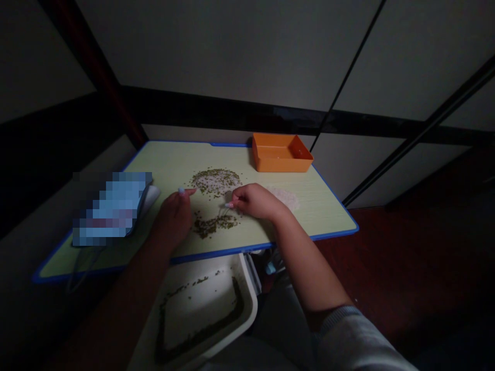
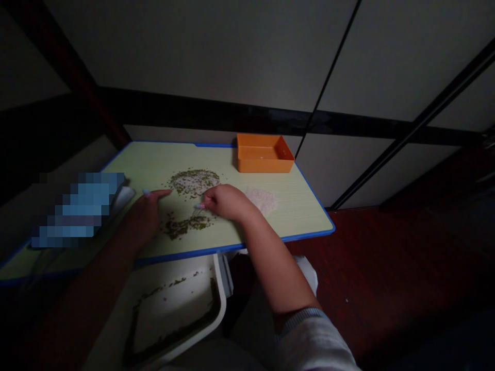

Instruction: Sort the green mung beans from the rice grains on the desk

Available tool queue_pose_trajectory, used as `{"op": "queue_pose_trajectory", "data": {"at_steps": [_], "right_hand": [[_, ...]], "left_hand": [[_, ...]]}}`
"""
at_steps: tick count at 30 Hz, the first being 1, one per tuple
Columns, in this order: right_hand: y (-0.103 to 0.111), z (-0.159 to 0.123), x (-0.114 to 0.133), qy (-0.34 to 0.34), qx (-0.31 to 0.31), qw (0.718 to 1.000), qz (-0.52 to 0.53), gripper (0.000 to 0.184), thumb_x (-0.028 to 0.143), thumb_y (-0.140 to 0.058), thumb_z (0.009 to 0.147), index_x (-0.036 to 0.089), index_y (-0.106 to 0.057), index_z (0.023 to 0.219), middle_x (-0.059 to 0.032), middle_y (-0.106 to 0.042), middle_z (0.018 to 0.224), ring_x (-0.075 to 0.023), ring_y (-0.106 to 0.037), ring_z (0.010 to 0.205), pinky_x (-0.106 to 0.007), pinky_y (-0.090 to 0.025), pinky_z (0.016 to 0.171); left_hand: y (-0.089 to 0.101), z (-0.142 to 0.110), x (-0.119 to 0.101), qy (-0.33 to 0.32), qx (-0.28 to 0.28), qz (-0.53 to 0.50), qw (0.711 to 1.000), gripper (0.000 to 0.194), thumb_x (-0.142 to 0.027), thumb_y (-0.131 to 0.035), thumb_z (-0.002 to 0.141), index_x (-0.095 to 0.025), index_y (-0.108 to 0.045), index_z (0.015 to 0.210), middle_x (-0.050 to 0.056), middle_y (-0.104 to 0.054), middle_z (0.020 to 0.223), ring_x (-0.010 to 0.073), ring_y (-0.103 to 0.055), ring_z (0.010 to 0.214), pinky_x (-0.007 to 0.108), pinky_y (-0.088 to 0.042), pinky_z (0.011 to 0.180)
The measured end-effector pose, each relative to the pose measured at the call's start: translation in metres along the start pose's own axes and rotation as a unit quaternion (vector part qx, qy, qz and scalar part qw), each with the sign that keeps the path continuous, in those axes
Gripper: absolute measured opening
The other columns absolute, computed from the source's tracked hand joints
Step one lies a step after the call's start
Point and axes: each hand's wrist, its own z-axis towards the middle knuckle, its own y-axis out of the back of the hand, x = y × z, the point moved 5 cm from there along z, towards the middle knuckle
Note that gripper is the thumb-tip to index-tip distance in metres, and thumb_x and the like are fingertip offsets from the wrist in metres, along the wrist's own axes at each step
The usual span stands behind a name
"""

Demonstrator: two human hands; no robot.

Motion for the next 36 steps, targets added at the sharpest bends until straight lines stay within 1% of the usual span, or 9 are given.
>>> {"op": "queue_pose_trajectory", "data": {"at_steps": [5,9,14,17,20,24,29,33,36], "right_hand": [[-0.007,-0.001,0.000,0.008,0.048,0.998,0.048,0.029,0.020,-0.068,0.097,0.017,-0.061,0.069,0.0042,-0.060,0.062,-0.0103,-0.050,0.064,-0.027,-0.032,0.069],[-0.011,-0.002,0.001,0.009,0.075,0.995,0.066,0.029,0.018,-0.068,0.096,0.017,-0.061,0.069,0.0051,-0.060,0.060,-0.0095,-0.051,0.061,-0.026,-0.034,0.068],[-0.015,-0.003,0.004,0.013,0.103,0.991,0.083,0.033,0.018,-0.068,0.096,0.018,-0.057,0.065,0.0056,-0.060,0.058,-0.0090,-0.053,0.060,-0.025,-0.036,0.069],[-0.016,-0.003,0.004,0.019,0.106,0.990,0.093,0.033,0.020,-0.069,0.094,0.019,-0.056,0.064,0.0051,-0.062,0.058,-0.0094,-0.052,0.059,-0.025,-0.036,0.068],[-0.012,-0.003,0.003,0.024,0.094,0.990,0.103,0.029,0.021,-0.068,0.095,0.018,-0.059,0.068,0.0047,-0.062,0.061,-0.0104,-0.053,0.062,-0.026,-0.037,0.069],[0.000,-0.013,-0.007,0.031,0.044,0.993,0.102,0.026,0.023,-0.067,0.095,0.019,-0.059,0.071,0.0056,-0.057,0.062,-0.0107,-0.049,0.064,-0.025,-0.034,0.069],[0.011,-0.038,-0.030,-0.007,-0.028,0.997,0.066,0.024,0.024,-0.066,0.097,0.018,-0.063,0.074,0.0043,-0.054,0.066,-0.0120,-0.047,0.068,-0.027,-0.033,0.069],[0.009,-0.050,-0.034,-0.005,-0.059,0.998,0.032,0.025,0.029,-0.070,0.098,0.018,-0.066,0.076,0.0005,-0.063,0.075,-0.0143,-0.055,0.076,-0.028,-0.037,0.075],[0.003,-0.051,-0.031,0.004,-0.052,0.998,0.032,0.027,0.030,-0.069,0.100,0.018,-0.068,0.077,-0.0010,-0.066,0.078,-0.0148,-0.057,0.078,-0.028,-0.040,0.078]], "left_hand": [[0.001,0.000,-0.003,-0.002,0.015,0.007,1.000,0.079,-0.063,-0.015,0.104,-0.015,-0.073,0.125,0.022,-0.074,0.135,0.0379,-0.067,0.134,0.063,-0.046,0.123],[0.001,0.000,-0.002,0.000,0.013,0.004,1.000,0.085,-0.071,-0.011,0.102,-0.018,-0.073,0.126,0.019,-0.075,0.134,0.0346,-0.066,0.137,0.056,-0.046,0.125],[0.001,-0.001,-0.003,0.007,0.020,0.012,1.000,0.077,-0.062,-0.015,0.105,-0.017,-0.072,0.127,0.019,-0.074,0.138,0.0346,-0.065,0.138,0.059,-0.044,0.127],[0.002,-0.001,-0.004,0.007,0.023,0.012,1.000,0.077,-0.060,-0.014,0.105,-0.015,-0.072,0.127,0.020,-0.074,0.137,0.0343,-0.065,0.139,0.059,-0.045,0.126],[0.002,-0.001,-0.005,0.006,0.018,0.009,1.000,0.077,-0.059,-0.014,0.105,-0.015,-0.072,0.127,0.020,-0.074,0.137,0.0341,-0.065,0.138,0.058,-0.045,0.126],[0.001,-0.002,-0.007,0.004,0.014,0.005,1.000,0.075,-0.060,-0.016,0.104,-0.015,-0.072,0.126,0.020,-0.074,0.136,0.0345,-0.065,0.138,0.057,-0.045,0.127],[0.001,-0.003,-0.010,-0.003,0.009,-0.005,1.000,0.075,-0.060,-0.018,0.103,-0.013,-0.073,0.124,0.021,-0.075,0.130,0.0363,-0.068,0.131,0.059,-0.048,0.123],[0.001,-0.002,-0.010,-0.004,0.004,-0.017,1.000,0.071,-0.065,-0.020,0.102,-0.021,-0.073,0.120,0.016,-0.076,0.127,0.0348,-0.067,0.132,0.055,-0.049,0.122],[-0.001,-0.003,-0.010,0.004,0.014,-0.013,1.000,0.074,-0.064,-0.018,0.103,-0.017,-0.071,0.121,0.018,-0.075,0.130,0.0341,-0.065,0.133,0.056,-0.046,0.125]]}}
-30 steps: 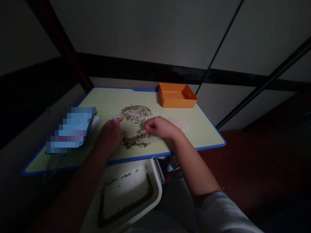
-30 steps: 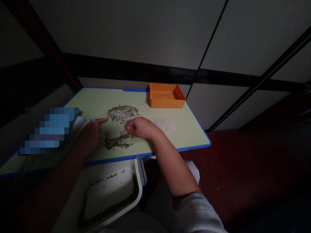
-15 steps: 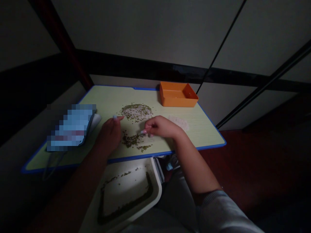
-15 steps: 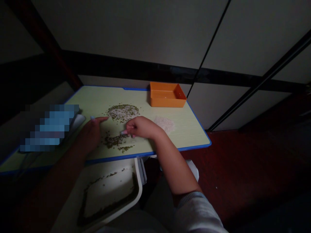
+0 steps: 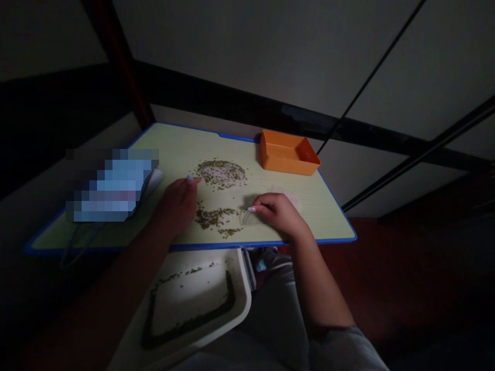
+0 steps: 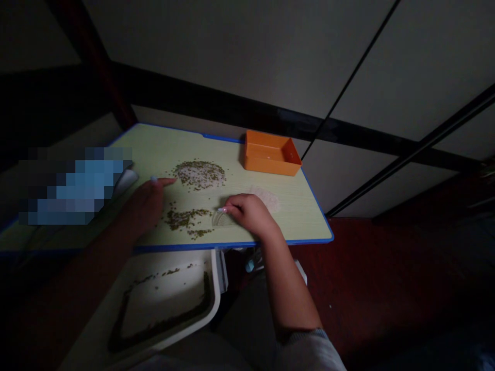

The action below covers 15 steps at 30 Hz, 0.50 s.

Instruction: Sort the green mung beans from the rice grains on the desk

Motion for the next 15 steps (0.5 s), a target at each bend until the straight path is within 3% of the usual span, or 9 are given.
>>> {"op": "queue_pose_trajectory", "data": {"at_steps": [15], "right_hand": [[-0.0047,-0.0046,-0.0041,0.001,0.009,1.000,0.029,0.034,0.042,-0.070,0.102,0.017,-0.071,0.079,-0.0013,-0.067,0.075,-0.0150,-0.057,0.074,-0.028,-0.040,0.075]], "left_hand": [[0.0012,-0.0010,-0.0018,-0.006,0.004,0.008,1.000,0.072,-0.064,-0.017,0.104,-0.017,-0.069,0.117,0.017,-0.074,0.126,0.0318,-0.065,0.128,0.054,-0.047,0.122]]}}
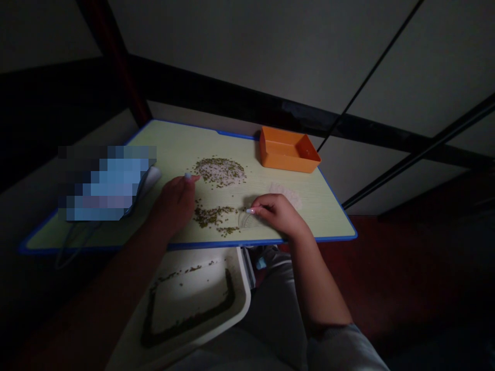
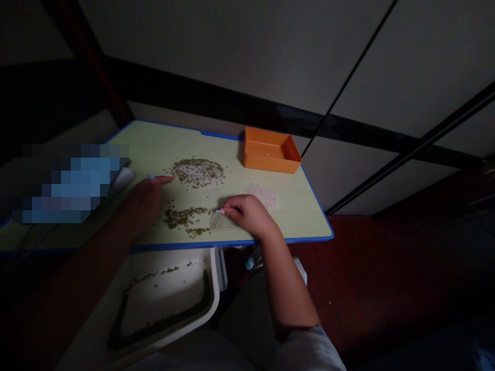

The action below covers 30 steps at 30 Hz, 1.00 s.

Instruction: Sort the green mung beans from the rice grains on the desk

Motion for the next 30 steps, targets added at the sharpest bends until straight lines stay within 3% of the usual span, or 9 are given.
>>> {"op": "queue_pose_trajectory", "data": {"at_steps": [9,20,30], "right_hand": [[-0.0016,0.0016,0.0030,-0.012,-0.003,0.999,-0.033,0.027,0.032,-0.070,0.102,0.017,-0.071,0.079,-0.0012,-0.067,0.077,-0.0143,-0.058,0.076,-0.028,-0.040,0.076],[-0.0075,0.0040,0.0057,0.033,-0.002,0.998,-0.052,0.026,0.031,-0.071,0.102,0.018,-0.074,0.080,-0.0016,-0.069,0.077,-0.0143,-0.060,0.075,-0.027,-0.040,0.073],[-0.0093,0.0049,0.0094,0.068,-0.009,0.995,-0.069,0.024,0.029,-0.071,0.103,0.017,-0.074,0.082,-0.0027,-0.072,0.079,-0.0144,-0.062,0.076,-0.027,-0.041,0.074]], "left_hand": [[0.0001,-0.0010,-0.0039,0.020,0.013,0.007,1.000,0.062,-0.051,-0.019,0.105,-0.015,-0.067,0.122,0.017,-0.072,0.128,0.0315,-0.064,0.130,0.056,-0.045,0.122],[-0.0019,0.0028,0.0011,-0.002,-0.004,0.022,1.000,0.064,-0.052,-0.019,0.102,-0.016,-0.070,0.118,0.022,-0.074,0.130,0.0340,-0.067,0.129,0.062,-0.049,0.120],[-0.0020,0.0024,-0.0003,0.004,0.013,0.035,0.999,0.070,-0.052,-0.015,0.101,-0.014,-0.069,0.124,0.023,-0.073,0.135,0.0331,-0.066,0.134,0.058,-0.047,0.124]]}}
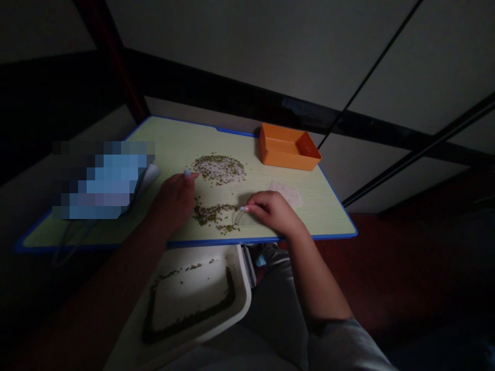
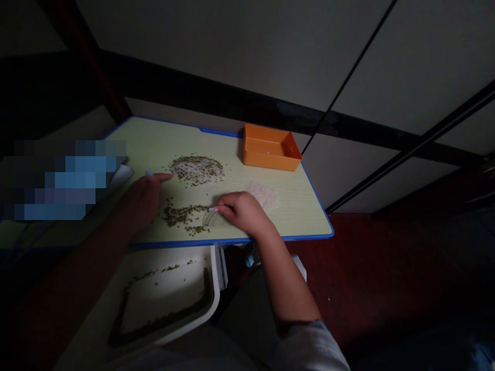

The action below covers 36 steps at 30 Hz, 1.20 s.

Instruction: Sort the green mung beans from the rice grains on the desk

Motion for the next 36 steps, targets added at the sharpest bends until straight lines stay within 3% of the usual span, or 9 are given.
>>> {"op": "queue_pose_trajectory", "data": {"at_steps": [23,36], "right_hand": [[0.000,-0.002,0.005,0.024,0.013,1.000,0.010,0.025,0.028,-0.068,0.103,0.018,-0.073,0.081,-0.0024,-0.070,0.079,-0.0150,-0.061,0.077,-0.028,-0.041,0.076],[-0.005,0.005,0.014,0.063,0.022,0.996,-0.059,0.032,0.034,-0.062,0.108,0.019,-0.073,0.082,-0.0027,-0.070,0.078,-0.0160,-0.061,0.078,-0.029,-0.041,0.082]], "left_hand": [[-0.001,-0.001,0.001,0.012,0.002,0.013,1.000,0.071,-0.051,-0.014,0.103,-0.012,-0.069,0.127,0.023,-0.072,0.136,0.0348,-0.064,0.136,0.061,-0.046,0.124],[0.001,-0.002,0.002,-0.007,-0.016,-0.013,1.000,0.070,-0.061,-0.016,0.104,-0.020,-0.071,0.120,0.016,-0.075,0.130,0.0299,-0.067,0.130,0.055,-0.049,0.121]]}}
